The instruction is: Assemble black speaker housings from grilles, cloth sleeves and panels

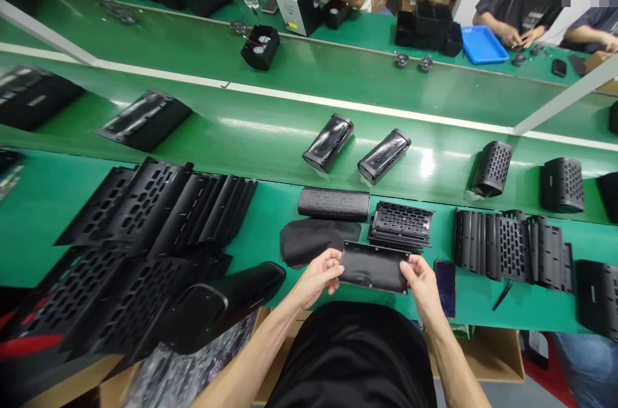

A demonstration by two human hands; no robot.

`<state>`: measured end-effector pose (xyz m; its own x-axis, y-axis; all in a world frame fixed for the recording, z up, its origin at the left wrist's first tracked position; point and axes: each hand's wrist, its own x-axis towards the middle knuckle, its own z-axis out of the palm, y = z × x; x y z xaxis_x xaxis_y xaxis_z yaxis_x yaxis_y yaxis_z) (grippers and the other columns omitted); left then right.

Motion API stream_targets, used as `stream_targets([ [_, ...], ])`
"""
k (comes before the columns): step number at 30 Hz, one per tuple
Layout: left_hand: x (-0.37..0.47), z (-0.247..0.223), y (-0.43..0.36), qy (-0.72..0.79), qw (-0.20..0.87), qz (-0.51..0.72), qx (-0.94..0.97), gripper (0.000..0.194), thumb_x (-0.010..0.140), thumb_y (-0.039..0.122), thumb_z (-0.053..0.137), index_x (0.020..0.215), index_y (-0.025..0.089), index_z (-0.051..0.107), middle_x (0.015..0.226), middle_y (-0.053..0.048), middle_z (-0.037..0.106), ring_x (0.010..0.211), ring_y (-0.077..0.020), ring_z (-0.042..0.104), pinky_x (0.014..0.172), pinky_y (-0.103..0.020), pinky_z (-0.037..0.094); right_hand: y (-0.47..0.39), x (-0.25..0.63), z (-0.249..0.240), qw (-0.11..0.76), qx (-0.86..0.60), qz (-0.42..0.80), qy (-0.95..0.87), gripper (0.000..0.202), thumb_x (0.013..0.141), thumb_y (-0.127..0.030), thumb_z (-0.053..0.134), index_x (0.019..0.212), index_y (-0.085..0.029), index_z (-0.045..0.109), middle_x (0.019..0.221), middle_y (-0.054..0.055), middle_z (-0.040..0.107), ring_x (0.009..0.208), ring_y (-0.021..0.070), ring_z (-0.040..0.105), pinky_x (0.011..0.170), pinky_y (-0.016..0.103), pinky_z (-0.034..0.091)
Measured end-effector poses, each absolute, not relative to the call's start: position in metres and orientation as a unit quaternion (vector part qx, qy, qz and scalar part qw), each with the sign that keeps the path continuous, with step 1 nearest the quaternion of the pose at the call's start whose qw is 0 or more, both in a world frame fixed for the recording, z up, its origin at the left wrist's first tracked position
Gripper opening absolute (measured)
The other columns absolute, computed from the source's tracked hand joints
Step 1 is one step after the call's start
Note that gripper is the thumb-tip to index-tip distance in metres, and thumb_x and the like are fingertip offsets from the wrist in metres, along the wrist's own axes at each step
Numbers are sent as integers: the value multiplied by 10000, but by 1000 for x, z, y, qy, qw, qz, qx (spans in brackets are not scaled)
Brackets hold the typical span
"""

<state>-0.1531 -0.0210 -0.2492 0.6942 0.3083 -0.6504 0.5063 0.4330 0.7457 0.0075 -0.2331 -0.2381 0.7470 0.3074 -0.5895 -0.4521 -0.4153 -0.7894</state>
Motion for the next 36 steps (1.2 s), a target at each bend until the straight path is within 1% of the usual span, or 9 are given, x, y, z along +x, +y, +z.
stream_targets([
  [3,-154,-237,-18,376,805,-18,458,374,768,448,745,929,207,508,702,86,510,457,-49,480,408,-168,405,-226,10,-216,564,-751,341,36,490,672,-632,823,839,-216,624,675,-31,559,562,130,465,499,246,400],
  [5,-153,-230,-16,366,814,-5,451,385,767,448,770,933,205,521,692,88,521,458,-52,492,407,-170,434,-223,11,-203,564,-761,319,25,473,679,-623,826,827,-221,625,664,-41,523,559,125,439,498,243,397],
  [10,-154,-215,-10,329,825,17,459,386,803,466,777,954,194,549,682,83,542,459,-58,510,405,-183,484,-220,13,-185,570,-766,297,7,464,685,-626,827,823,-234,622,683,-39,515,581,135,451,505,242,416],
  [13,-154,-208,-6,297,846,19,442,411,793,460,806,973,192,553,728,63,578,500,-70,547,422,-199,517,-224,12,-184,583,-761,285,6,459,706,-620,829,847,-235,625,700,-40,522,592,132,449,515,237,411],
  [17,-155,-198,-2,262,871,8,416,435,756,428,858,954,191,551,775,46,592,539,-72,554,452,-218,553,-230,11,-186,600,-745,290,15,423,762,-585,819,924,-238,640,754,-30,565,624,132,478,549,233,423],
  [24,-154,-192,0,247,884,7,397,410,772,419,845,963,188,565,787,36,588,541,-77,562,442,-214,547,-227,10,-184,622,-715,318,30,438,743,-595,825,931,-255,624,784,-25,614,634,151,533,576,258,464],
  [27,-154,-192,0,247,887,6,389,398,771,409,839,956,187,564,782,41,577,526,-72,553,434,-210,543,-226,9,-183,623,-712,322,33,447,727,-589,841,915,-252,616,799,-24,595,656,151,523,593,258,460],
  [32,-153,-191,0,242,890,0,386,405,778,423,834,931,181,547,762,44,575,502,-66,542,417,-201,533,-226,10,-183,628,-712,312,31,433,721,-561,872,878,-242,627,742,-44,515,637,127,454,577,234,414],
  [36,-151,-192,-2,251,885,-5,391,394,826,449,794,948,189,524,749,46,583,476,-67,543,389,-191,512,-226,11,-185,639,-693,329,57,446,712,-573,879,908,-243,651,731,-41,530,615,123,449,552,233,405],
])
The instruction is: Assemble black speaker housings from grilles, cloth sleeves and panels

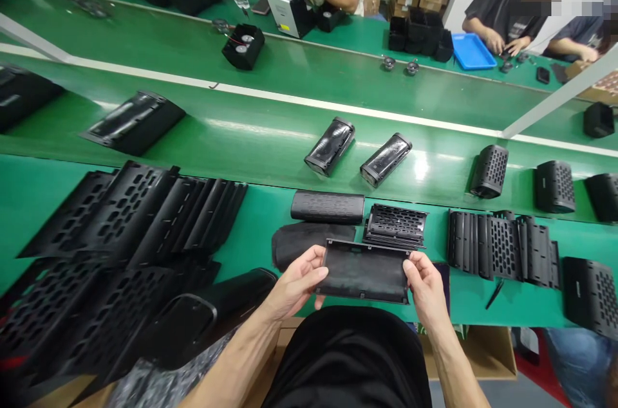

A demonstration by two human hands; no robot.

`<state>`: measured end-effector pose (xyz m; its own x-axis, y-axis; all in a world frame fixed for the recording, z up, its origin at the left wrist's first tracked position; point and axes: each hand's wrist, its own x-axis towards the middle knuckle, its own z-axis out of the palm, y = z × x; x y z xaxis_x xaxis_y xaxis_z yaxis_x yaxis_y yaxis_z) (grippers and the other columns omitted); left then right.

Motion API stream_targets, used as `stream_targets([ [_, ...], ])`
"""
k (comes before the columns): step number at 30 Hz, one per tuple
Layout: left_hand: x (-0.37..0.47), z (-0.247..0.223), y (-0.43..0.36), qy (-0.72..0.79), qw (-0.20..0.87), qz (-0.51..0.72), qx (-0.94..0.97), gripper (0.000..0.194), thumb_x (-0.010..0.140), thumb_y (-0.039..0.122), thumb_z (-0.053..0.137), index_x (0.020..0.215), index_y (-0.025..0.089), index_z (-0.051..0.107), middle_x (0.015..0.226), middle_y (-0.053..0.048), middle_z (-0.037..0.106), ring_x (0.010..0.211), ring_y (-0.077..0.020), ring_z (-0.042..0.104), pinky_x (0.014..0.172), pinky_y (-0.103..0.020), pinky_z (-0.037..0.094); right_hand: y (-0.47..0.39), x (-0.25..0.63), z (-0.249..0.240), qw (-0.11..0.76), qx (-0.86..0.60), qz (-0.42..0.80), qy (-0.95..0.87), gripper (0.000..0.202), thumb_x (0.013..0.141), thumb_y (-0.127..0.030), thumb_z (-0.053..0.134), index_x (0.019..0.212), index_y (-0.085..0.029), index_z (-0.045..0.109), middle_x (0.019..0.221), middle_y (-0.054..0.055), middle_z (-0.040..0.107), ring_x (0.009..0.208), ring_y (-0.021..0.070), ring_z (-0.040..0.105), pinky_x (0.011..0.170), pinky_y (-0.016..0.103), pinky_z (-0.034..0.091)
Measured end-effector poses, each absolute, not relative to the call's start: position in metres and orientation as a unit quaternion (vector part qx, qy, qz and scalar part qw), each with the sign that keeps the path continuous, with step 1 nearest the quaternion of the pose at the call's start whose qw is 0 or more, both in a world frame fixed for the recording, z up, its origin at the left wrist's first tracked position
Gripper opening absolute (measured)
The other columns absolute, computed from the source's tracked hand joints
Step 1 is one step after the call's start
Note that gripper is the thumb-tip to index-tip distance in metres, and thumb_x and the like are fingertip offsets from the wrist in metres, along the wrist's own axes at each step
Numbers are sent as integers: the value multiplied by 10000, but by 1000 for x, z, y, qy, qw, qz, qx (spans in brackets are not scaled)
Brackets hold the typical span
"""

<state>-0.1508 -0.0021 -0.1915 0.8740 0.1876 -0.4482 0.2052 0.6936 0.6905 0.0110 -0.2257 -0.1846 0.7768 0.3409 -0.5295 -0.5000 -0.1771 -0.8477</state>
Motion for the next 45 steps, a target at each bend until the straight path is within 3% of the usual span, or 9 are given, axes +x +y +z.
stream_targets([
  [8,-147,-187,-5,252,886,-19,388,448,731,381,856,986,190,541,844,30,593,512,-59,537,392,-188,513,-227,12,-186,640,-696,322,54,398,722,-539,879,906,-250,676,760,-28,591,627,131,494,567,243,423],
  [15,-140,-189,-7,326,838,-52,434,533,693,427,886,1030,184,554,867,13,620,525,-68,546,396,-195,499,-230,7,-183,632,-723,279,-3,381,794,-553,821,977,-244,690,906,20,672,797,182,586,728,295,480],
  [20,-128,-193,-28,461,825,70,320,593,617,451,926,986,204,533,724,67,580,504,-76,538,417,-204,489,-226,-8,-194,631,-749,202,-18,398,838,-558,777,1059,-242,677,961,38,673,856,197,608,789,330,494],
  [24,-122,-194,-48,472,834,20,286,520,634,518,893,800,204,514,575,58,562,447,-90,499,366,-204,412,-222,-18,-203,627,-760,170,-21,383,868,-549,746,1087,-244,669,994,42,680,882,203,623,822,350,502],
  [32,-118,-200,-53,508,804,31,308,319,605,308,779,616,216,474,444,65,491,372,-81,438,354,-204,334,-220,-24,-201,615,-767,172,-64,355,890,-526,733,1087,-236,675,920,35,658,832,197,616,766,333,507],
  [38,-116,-200,-50,519,799,34,303,292,615,307,718,571,224,442,436,56,470,354,-77,406,346,-205,275,-217,-26,-206,622,-758,190,-36,368,886,-533,733,1094,-239,658,894,18,624,791,181,583,725,318,490],
  [42,-117,-201,-52,519,797,25,309,394,641,374,788,533,213,445,427,48,465,345,-70,401,342,-201,249,-210,-22,-206,654,-719,236,26,378,831,-544,786,1027,-252,648,807,-21,584,664,140,519,604,272,450],
  [45,-124,-202,-45,483,811,13,332,542,742,610,746,511,188,497,430,2,505,343,-87,439,338,-215,297,-206,-16,-199,695,-659,277,73,405,756,-542,845,968,-268,636,772,-32,591,606,131,514,544,256,439],
])
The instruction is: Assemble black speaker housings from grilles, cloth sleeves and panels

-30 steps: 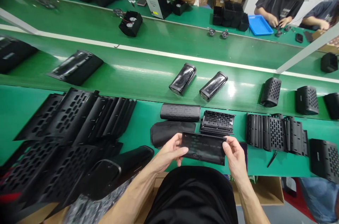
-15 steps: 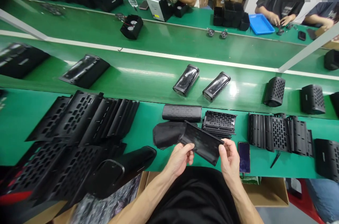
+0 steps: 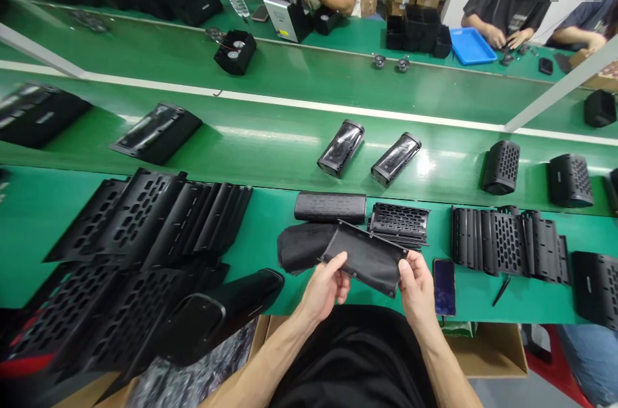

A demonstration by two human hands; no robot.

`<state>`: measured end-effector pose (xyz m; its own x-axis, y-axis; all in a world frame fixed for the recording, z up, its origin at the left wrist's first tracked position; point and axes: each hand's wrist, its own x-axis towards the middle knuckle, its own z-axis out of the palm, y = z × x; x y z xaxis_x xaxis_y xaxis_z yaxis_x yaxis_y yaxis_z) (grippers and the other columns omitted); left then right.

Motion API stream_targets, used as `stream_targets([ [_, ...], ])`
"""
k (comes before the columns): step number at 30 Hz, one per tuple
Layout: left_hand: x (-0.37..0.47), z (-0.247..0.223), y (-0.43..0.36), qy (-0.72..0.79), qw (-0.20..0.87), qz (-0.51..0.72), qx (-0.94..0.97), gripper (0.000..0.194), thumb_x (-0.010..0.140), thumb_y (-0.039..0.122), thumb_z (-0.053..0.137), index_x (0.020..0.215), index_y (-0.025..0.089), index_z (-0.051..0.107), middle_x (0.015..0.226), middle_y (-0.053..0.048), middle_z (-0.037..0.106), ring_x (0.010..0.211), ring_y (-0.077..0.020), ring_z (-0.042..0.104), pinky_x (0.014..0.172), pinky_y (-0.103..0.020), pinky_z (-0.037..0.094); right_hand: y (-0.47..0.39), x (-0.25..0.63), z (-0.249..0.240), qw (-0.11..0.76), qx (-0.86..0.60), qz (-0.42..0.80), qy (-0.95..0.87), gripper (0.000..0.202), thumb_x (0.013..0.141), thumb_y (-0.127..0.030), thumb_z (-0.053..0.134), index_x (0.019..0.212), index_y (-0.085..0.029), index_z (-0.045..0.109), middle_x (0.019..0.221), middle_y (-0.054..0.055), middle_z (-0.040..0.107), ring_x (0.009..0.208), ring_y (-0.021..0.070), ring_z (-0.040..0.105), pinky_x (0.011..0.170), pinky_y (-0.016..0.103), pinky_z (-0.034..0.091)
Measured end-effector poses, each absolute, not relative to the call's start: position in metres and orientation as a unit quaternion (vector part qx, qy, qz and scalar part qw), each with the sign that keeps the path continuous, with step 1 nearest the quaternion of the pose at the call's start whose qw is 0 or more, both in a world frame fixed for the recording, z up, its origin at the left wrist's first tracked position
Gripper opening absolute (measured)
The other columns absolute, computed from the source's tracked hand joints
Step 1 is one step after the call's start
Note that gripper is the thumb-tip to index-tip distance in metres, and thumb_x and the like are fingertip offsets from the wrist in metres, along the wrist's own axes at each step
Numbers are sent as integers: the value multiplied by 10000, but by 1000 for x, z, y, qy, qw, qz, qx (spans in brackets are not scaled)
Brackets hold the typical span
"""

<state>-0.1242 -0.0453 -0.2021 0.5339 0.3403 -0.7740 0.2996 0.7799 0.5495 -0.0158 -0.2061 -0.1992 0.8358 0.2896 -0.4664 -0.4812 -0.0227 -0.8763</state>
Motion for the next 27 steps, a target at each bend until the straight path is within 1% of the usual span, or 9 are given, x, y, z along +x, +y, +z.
stream_targets([
  [2,-129,-201,-33,453,826,20,334,626,797,753,633,578,171,558,463,-15,548,358,-104,479,339,-219,348,-206,-11,-194,705,-631,312,86,427,708,-539,873,942,-272,635,782,-22,630,595,140,543,530,263,452],
  [4,-132,-199,-18,425,846,28,321,638,812,798,582,766,163,634,532,-5,600,385,-118,519,345,-221,402,-207,-6,-190,697,-619,351,89,437,684,-532,886,941,-268,650,808,-5,673,601,154,580,532,275,471],
  [7,-127,-194,2,382,860,17,338,559,776,676,725,1015,176,649,651,19,639,443,-123,566,345,-220,454,-211,2,-190,689,-605,384,106,459,644,-503,920,939,-260,665,818,2,697,623,164,620,562,287,509],
  [9,-122,-192,7,363,852,11,376,499,726,543,824,1008,168,651,684,29,633,447,-104,558,337,-207,456,-214,5,-193,689,-604,384,115,462,629,-483,937,924,-262,660,799,-8,691,617,162,623,565,284,520],
  [11,-119,-192,6,350,846,12,403,457,706,479,851,970,163,654,679,41,617,424,-82,530,337,-200,458,-215,8,-195,686,-612,376,112,453,642,-486,931,922,-264,653,782,-15,684,591,157,610,540,278,512],
  [17,-122,-197,-5,338,849,15,405,463,725,487,838,1005,167,655,664,54,595,425,-81,518,355,-214,494,-213,10,-192,680,-642,338,105,468,631,-517,925,895,-250,646,826,0,699,697,184,652,636,303,551],
  [20,-125,-197,-7,349,848,15,397,473,729,493,836,1023,167,662,698,40,611,446,-81,523,360,-203,483,-211,9,-188,669,-654,336,106,479,617,-534,919,881,-247,643,836,15,712,705,204,655,621,313,547],
  [24,-125,-196,-7,358,848,17,391,491,729,508,831,1041,165,672,728,27,623,451,-81,513,352,-207,476,-209,9,-187,674,-649,335,113,490,598,-529,933,872,-248,641,818,8,706,679,185,628,583,282,515],
  [27,-125,-197,-8,359,849,22,388,488,717,501,841,1033,167,678,736,27,619,456,-83,514,354,-209,474,-210,9,-187,668,-656,339,97,480,621,-544,917,871,-252,629,822,9,709,676,190,625,578,285,505],
])
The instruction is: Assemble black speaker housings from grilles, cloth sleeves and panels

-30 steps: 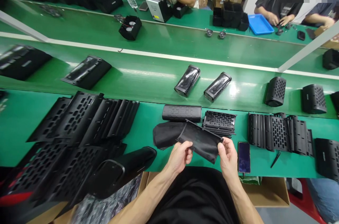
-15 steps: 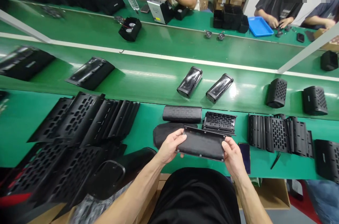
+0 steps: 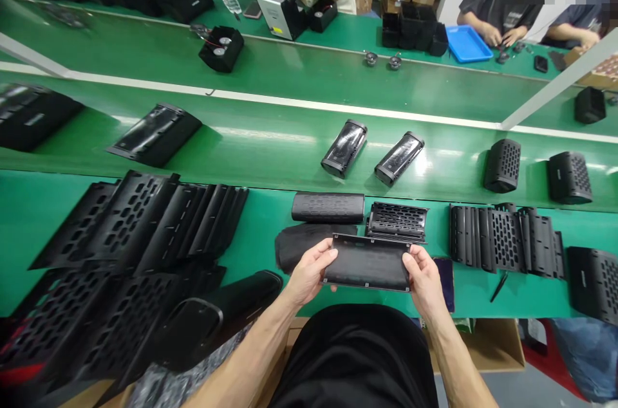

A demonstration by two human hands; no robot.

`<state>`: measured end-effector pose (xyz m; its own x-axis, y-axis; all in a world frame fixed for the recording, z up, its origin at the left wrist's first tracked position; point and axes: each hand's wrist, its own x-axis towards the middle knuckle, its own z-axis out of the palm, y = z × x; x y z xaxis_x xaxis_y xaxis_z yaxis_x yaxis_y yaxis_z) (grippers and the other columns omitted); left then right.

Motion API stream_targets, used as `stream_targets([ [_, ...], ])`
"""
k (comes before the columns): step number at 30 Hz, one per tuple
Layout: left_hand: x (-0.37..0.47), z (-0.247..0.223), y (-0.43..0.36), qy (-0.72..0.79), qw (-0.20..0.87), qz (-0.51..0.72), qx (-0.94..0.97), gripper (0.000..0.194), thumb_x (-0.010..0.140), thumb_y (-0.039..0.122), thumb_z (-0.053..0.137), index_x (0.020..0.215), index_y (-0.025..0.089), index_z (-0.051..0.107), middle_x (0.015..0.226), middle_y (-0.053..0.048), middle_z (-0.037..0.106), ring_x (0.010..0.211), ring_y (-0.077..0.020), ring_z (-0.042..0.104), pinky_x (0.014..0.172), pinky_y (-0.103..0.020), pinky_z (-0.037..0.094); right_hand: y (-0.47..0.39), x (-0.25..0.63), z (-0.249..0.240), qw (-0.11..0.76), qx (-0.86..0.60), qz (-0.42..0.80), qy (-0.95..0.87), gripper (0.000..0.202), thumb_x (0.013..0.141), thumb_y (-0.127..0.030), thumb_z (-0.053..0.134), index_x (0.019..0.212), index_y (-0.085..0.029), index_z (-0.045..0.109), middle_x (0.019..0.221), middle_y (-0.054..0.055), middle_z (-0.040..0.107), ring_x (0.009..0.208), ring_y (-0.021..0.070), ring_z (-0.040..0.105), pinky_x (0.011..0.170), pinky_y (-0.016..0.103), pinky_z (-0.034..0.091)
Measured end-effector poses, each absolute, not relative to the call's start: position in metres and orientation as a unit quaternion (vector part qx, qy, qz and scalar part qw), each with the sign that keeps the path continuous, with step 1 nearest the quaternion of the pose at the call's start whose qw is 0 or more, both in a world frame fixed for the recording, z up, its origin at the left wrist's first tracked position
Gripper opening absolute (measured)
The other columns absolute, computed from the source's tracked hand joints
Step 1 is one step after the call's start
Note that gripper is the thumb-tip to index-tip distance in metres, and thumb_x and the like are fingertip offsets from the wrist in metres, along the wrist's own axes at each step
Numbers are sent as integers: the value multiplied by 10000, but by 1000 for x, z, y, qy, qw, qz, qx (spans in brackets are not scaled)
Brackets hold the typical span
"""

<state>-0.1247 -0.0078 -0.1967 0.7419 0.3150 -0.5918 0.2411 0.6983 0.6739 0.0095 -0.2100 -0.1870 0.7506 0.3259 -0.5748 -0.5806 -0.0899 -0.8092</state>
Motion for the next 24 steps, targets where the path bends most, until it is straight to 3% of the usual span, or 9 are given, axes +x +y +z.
stream_targets([
  [6,-130,-198,-10,356,859,22,366,505,720,530,846,1048,177,694,671,31,617,453,-109,530,390,-233,462,-213,9,-186,672,-646,344,115,482,670,-581,891,939,-270,639,781,-17,693,623,180,611,527,276,473],
  [9,-130,-198,-9,352,881,38,313,506,750,645,785,927,178,707,656,-1,657,500,-138,582,484,-254,492,-214,9,-183,686,-623,347,142,501,625,-559,933,909,-265,644,708,-42,660,570,150,577,532,262,470],
  [13,-117,-202,-9,292,928,-108,204,649,796,782,649,756,137,707,734,-83,729,605,-154,649,603,-246,511,-211,13,-177,660,-611,421,121,477,627,-538,941,885,-234,678,633,-49,637,484,110,515,487,227,409],
  [18,-103,-222,-19,253,930,-226,138,515,771,606,798,920,115,763,864,-116,792,712,-206,719,712,-279,544,-184,47,-174,589,-632,503,-27,404,716,-537,887,882,-195,751,697,-4,704,540,117,575,519,226,434],
  [22,-108,-231,-19,285,931,-206,97,513,817,584,751,933,84,763,806,-146,797,757,-275,761,726,-320,566,-133,129,-193,582,-721,373,40,448,638,-441,951,941,-173,758,685,-11,683,559,132,593,501,236,475],
  [24,-114,-229,-15,301,933,-171,97,559,839,629,696,955,86,767,811,-156,802,778,-300,774,715,-338,579,-103,174,-212,589,-744,303,89,446,740,-430,899,1062,-177,724,783,-5,696,630,121,610,538,216,497],
])
